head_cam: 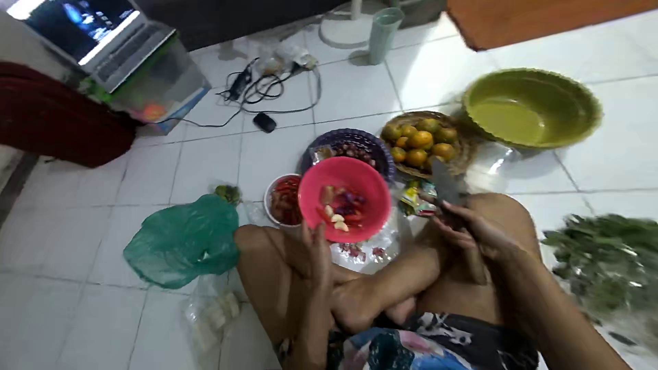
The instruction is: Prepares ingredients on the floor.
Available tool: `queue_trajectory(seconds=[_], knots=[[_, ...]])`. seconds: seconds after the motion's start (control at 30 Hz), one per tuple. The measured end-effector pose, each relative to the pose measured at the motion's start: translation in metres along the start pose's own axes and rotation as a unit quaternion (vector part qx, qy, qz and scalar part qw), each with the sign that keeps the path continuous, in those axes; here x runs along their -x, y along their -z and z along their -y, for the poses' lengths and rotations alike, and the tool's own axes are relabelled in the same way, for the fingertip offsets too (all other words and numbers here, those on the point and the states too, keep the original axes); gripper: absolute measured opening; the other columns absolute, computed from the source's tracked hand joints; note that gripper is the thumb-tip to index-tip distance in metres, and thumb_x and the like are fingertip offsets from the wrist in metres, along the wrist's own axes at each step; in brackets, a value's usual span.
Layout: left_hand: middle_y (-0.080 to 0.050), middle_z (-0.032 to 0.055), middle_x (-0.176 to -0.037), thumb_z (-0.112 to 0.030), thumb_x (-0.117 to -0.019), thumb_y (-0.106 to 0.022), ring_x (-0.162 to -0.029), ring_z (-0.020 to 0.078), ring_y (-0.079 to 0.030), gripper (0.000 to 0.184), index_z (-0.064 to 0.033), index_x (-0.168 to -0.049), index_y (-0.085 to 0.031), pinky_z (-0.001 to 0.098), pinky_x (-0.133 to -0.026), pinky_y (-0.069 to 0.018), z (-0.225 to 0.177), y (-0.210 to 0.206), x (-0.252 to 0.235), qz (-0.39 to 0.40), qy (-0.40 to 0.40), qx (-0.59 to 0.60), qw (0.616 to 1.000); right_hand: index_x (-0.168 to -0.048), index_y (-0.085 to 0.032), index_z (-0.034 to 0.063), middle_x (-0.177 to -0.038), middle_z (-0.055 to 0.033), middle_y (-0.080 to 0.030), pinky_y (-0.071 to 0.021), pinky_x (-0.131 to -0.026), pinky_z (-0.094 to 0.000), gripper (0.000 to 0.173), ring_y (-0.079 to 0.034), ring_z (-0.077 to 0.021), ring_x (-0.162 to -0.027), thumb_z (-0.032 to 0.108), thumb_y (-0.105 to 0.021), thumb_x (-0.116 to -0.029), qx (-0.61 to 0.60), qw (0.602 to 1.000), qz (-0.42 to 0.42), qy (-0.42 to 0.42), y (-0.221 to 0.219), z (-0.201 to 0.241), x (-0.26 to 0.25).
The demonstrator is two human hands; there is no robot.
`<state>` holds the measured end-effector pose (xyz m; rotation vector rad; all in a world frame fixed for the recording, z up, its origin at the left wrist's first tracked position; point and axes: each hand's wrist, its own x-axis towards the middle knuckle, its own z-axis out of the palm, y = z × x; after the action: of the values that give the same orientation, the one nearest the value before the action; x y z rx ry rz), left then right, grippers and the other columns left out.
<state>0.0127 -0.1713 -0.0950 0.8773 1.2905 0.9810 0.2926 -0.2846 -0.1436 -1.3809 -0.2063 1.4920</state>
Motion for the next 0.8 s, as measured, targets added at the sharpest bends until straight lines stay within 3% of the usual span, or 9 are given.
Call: queue_trajectory(seconds=[0.07,0.17,0.23,0.27,0.3,0.4,0.5,0.57,0.8], knots=[[-0.061,0.0228,-0.118,0.004,-0.1005,-0.048,-0.099,0.0165,-0.063,0.036,0.0132,-0.135,-0.05,0.0327,-0.086,-0.0544,0.002,0.006,0.005,0.01,-0.002,-0.001,1.0,-0.134,-0.047,0.0065,-0.065,0.0034,-0.054,-0.0319,-0.035,-0.0161,0.033,-0.037,0.0002,-0.039,0.024,-0.029,-0.1131,0.133,0.986,-0.1,-0.02,-0.032,0.007,-0.008],[-0.06,0.0234,-0.122,0.0,-0.1019,-0.049,-0.104,0.0192,-0.062,0.036,0.0116,-0.136,-0.051,0.035,-0.09,-0.053,0.002,0.029,-0.007,-0.015,-0.007,-0.016,1.0,-0.136,-0.048,-0.0037,-0.076,-0.0073,-0.053,-0.0451,-0.052,-0.0284,0.036,-0.049,-0.0121,-0.054,0.023,-0.04,-0.1118,0.382,0.915,-0.13,0.028,-0.074,0.027,-0.03],[-0.059,0.0253,-0.126,-0.004,-0.1043,-0.048,-0.105,0.0205,-0.062,0.038,0.0107,-0.139,-0.048,0.0356,-0.088,-0.054,-0.003,0.048,-0.03,-0.052,-0.042,-0.03,0.997,-0.15,-0.042,-0.0062,-0.111,-0.0332,-0.064,-0.0507,-0.087,-0.0566,0.049,-0.065,-0.0427,-0.095,0.017,-0.049,-0.107,0.519,0.839,-0.127,0.104,-0.099,0.042,-0.048],[-0.058,0.026,-0.126,-0.005,-0.105,-0.047,-0.103,0.0206,-0.062,0.038,0.0107,-0.14,-0.047,0.035,-0.086,-0.0542,-0.007,0.054,-0.046,-0.078,-0.064,-0.031,0.994,-0.153,-0.036,-0.0076,-0.122,-0.0405,-0.06,-0.0444,-0.098,-0.066,0.055,-0.061,-0.0547,-0.112,0.015,-0.052,-0.1049,0.563,0.806,-0.125,0.128,-0.111,0.047,-0.056],[-0.057,0.0283,-0.128,-0.005,-0.106,-0.046,-0.104,0.023,-0.062,0.039,0.0109,-0.142,-0.045,0.0367,-0.086,-0.0541,-0.011,0.06,-0.064,-0.101,-0.079,-0.025,0.991,-0.154,-0.033,-0.0069,-0.125,-0.0424,-0.058,-0.0417,-0.099,-0.0702,0.059,-0.057,-0.0594,-0.117,0.016,-0.054,-0.1041,0.602,0.776,-0.132,0.134,-0.123,0.049,-0.064],[-0.055,0.0311,-0.128,-0.003,-0.1069,-0.043,-0.101,0.0294,-0.062,0.039,0.0089,-0.144,-0.043,0.0409,-0.084,-0.0548,-0.023,0.068,-0.127,-0.161,-0.084,0.001,0.983,-0.158,-0.026,-0.004,-0.133,-0.0427,-0.051,-0.0417,-0.097,-0.0712,0.065,-0.054,-0.0617,-0.118,0.013,-0.057,-0.1026,0.66,0.725,-0.155,0.124,-0.146,0.053,-0.086],[-0.056,0.0306,-0.125,-0.002,-0.1064,-0.045,-0.097,0.0312,-0.063,0.039,0.0057,-0.145,-0.044,0.0421,-0.08,-0.0563,-0.018,0.076,-0.189,-0.182,-0.077,-0.002,0.98,-0.154,-0.034,-0.0046,-0.134,-0.0407,-0.052,-0.0438,-0.095,-0.0689,0.059,-0.057,-0.0589,-0.116,0.013,-0.057,-0.103,0.68,0.696,-0.174,0.148,-0.143,0.045,-0.104],[-0.054,0.0331,-0.131,-0.001,-0.1051,-0.049,-0.105,0.038,-0.062,0.041,0.0052,-0.145,-0.044,0.049,-0.086,-0.0551,-0.006,0.081,-0.22,-0.176,-0.075,-0.012,0.981,-0.153,-0.038,-0.0045,-0.133,-0.0398,-0.053,-0.044,-0.096,-0.0683,0.057,-0.057,-0.0582,-0.117,0.014,-0.058,-0.1027,0.678,0.693,-0.183,0.164,-0.137,0.04,-0.108],[-0.05,0.035,-0.135,-0.003,-0.1055,-0.05,-0.104,0.042,-0.063,0.044,0.0023,-0.148,-0.04,0.0515,-0.082,-0.0566,0.01,0.068,-0.251,-0.147,0.017,0.034,0.988,-0.153,-0.037,-0.0036,-0.128,-0.0379,-0.058,-0.0427,-0.099,-0.0667,0.055,-0.058,-0.0564,-0.117,0.007,-0.056,-0.1022,0.709,0.663,-0.184,0.153,-0.121,0.035,-0.107]])
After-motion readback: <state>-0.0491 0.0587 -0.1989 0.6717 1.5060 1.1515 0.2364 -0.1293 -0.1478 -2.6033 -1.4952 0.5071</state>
